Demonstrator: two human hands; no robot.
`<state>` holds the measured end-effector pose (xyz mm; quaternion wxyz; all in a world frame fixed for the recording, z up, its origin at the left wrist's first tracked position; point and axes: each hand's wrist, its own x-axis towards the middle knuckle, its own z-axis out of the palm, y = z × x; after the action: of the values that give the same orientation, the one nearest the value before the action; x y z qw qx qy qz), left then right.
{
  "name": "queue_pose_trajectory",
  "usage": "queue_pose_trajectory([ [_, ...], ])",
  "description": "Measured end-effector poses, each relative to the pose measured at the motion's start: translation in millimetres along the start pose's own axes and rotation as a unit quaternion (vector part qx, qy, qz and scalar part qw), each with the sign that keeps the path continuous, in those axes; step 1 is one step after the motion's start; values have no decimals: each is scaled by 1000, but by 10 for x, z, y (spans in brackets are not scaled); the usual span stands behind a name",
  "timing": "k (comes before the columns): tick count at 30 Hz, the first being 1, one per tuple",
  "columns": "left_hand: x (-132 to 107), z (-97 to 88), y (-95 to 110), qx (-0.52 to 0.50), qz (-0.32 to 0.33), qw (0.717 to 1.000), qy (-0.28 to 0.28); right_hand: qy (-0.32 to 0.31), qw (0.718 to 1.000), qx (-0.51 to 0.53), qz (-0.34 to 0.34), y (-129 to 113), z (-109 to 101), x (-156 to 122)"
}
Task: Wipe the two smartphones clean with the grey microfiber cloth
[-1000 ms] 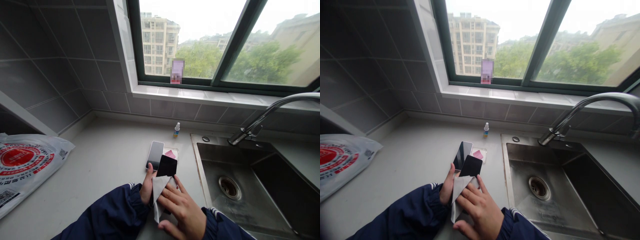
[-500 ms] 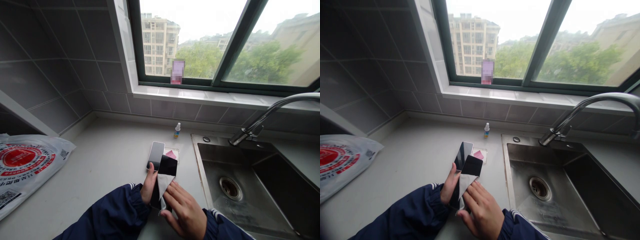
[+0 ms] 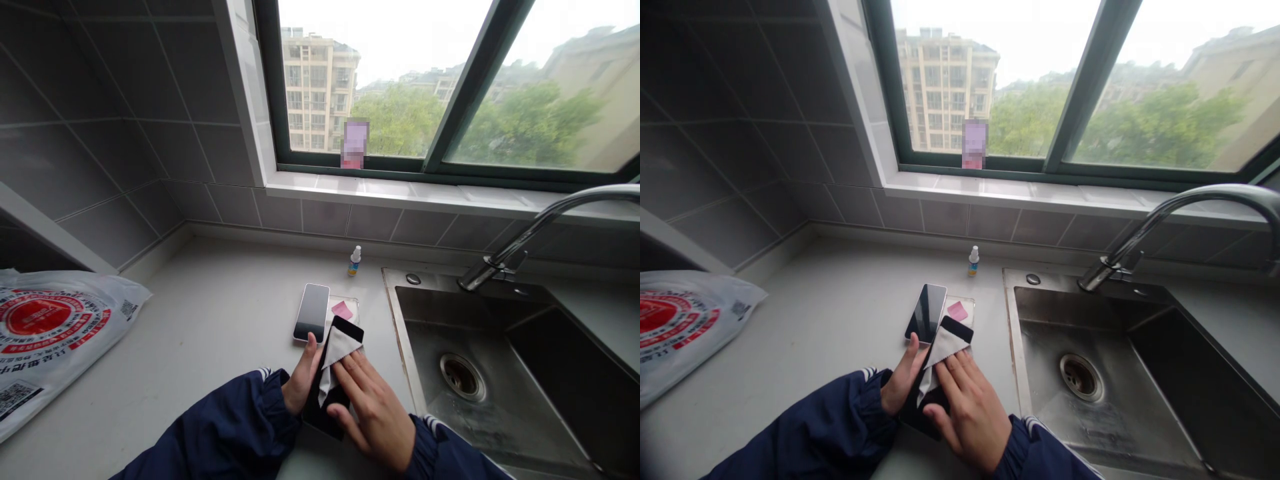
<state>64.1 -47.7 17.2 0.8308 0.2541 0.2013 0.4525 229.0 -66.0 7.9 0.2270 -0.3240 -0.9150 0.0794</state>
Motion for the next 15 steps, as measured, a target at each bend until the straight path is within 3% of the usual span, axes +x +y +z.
queue_pose_trajectory([
  [5,4,-6,-7,-6,0,1000,-6,6,1000,-23,21,56,31,-15],
  [11,-4,-151,-17,-4,-26,997,67,-62,991,90,-73,-103,-120,82],
  [15,-19,-182,-34,-20,-32,995,93,-38,985,128,-110,-144,-156,88],
])
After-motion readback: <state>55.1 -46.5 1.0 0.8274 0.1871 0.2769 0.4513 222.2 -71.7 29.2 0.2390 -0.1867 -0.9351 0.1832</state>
